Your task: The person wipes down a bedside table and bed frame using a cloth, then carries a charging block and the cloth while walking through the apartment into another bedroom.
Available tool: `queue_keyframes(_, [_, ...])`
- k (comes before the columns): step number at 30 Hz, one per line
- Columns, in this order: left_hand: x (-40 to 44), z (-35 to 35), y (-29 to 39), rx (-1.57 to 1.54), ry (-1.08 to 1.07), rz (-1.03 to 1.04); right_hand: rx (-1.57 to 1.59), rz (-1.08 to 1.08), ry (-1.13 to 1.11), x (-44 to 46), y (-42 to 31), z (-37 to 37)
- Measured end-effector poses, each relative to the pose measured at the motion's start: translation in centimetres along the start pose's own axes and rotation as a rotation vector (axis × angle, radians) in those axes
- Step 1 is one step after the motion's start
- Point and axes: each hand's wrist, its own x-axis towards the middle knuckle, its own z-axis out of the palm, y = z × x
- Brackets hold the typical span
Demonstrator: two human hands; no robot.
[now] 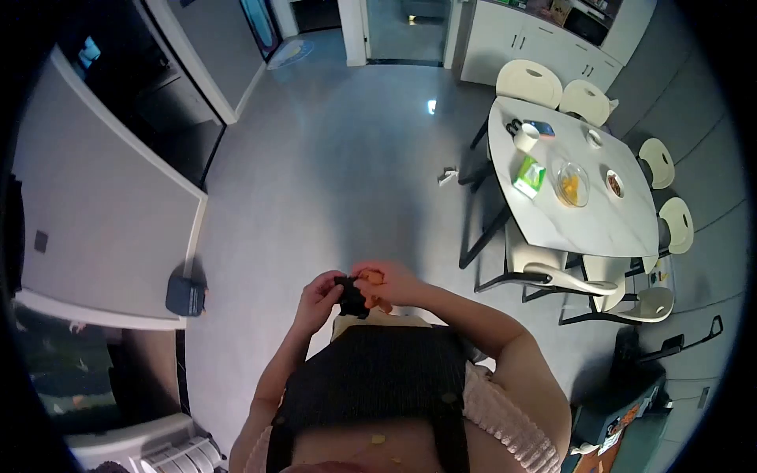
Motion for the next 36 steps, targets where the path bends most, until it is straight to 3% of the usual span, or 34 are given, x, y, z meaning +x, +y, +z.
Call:
queue_keyframes(4, [11.5,-1.2,3.2,0.002,-0.055,-0.087,0.236,0.126,0.301,4.3,-0.4,-7.5])
queue_keyframes(6, [17.2,-1.7,2.8,-0.172,-0.050,-0.181,0.240,0.010,0.552,6.1,1.3,-11.2])
queue_keyframes(12, [34.3,-0.8,3.1,-0.327,-0.107,-0.323,0.294,0.075,0.787,12.8,5.8,-24.4])
queue_keyframes(16, [45.2,0.0,4.4,-0.478,0.001,-0.376,0.331,-0.002,0.691,19.3,5.9,-33.7])
queue_keyframes(18, [50.8,-0.4,4.5,-0.410,0.013,-0.356,0.403,0.027,0.623,23.2,3.8,-38.2])
queue_keyframes(20, [55.1,0.3,6.5,-0.269,0.079,-0.314,0.413,0.074,0.361,27.0,1.6,-42.0])
queue_keyframes(21, [57.0,0.6,7.2,-0.271,0.077,-0.332,0.423,0.089,0.364,29.4,1.7,-43.2])
queue_keyframes(23, [61.1,1.2,8.5,-0.437,0.077,-0.229,0.287,-0.149,0.376,34.5,2.2,-45.5])
queue_keyframes(24, [63.3,0.8,8.1,-0.441,0.081,-0.238,0.291,-0.139,0.375,36.6,1.5,-46.9])
queue_keyframes(26, [67.8,-0.2,7.0,-0.187,-0.075,0.009,0.469,-0.107,0.297,40.3,-0.1,-49.7])
queue_keyframes(27, [69.9,-0.4,7.3,-0.423,0.016,-0.140,0.284,-0.130,0.313,42.6,0.2,-51.4])
queue_keyframes(28, [72.3,-0.8,7.4,-0.423,0.012,-0.144,0.286,-0.127,0.318,44.3,0.6,-52.7])
queue_keyframes(30, [77.4,-2.3,7.5,-0.064,-0.015,-0.213,0.321,-0.063,0.387,47.7,0.9,-55.3])
queue_keyframes(31, [79.9,-2.8,7.0,-0.056,-0.030,-0.214,0.325,-0.066,0.403,49.5,1.2,-56.8])
queue_keyframes(33, [85.1,-3.4,6.3,0.136,0.021,-0.059,0.479,-0.037,0.352,52.8,1.3,-60.3])
queue_keyframes(36, [92.2,-3.5,7.7,0.061,-0.010,-0.161,0.312,0.029,0.399,55.3,-0.1,-65.6])
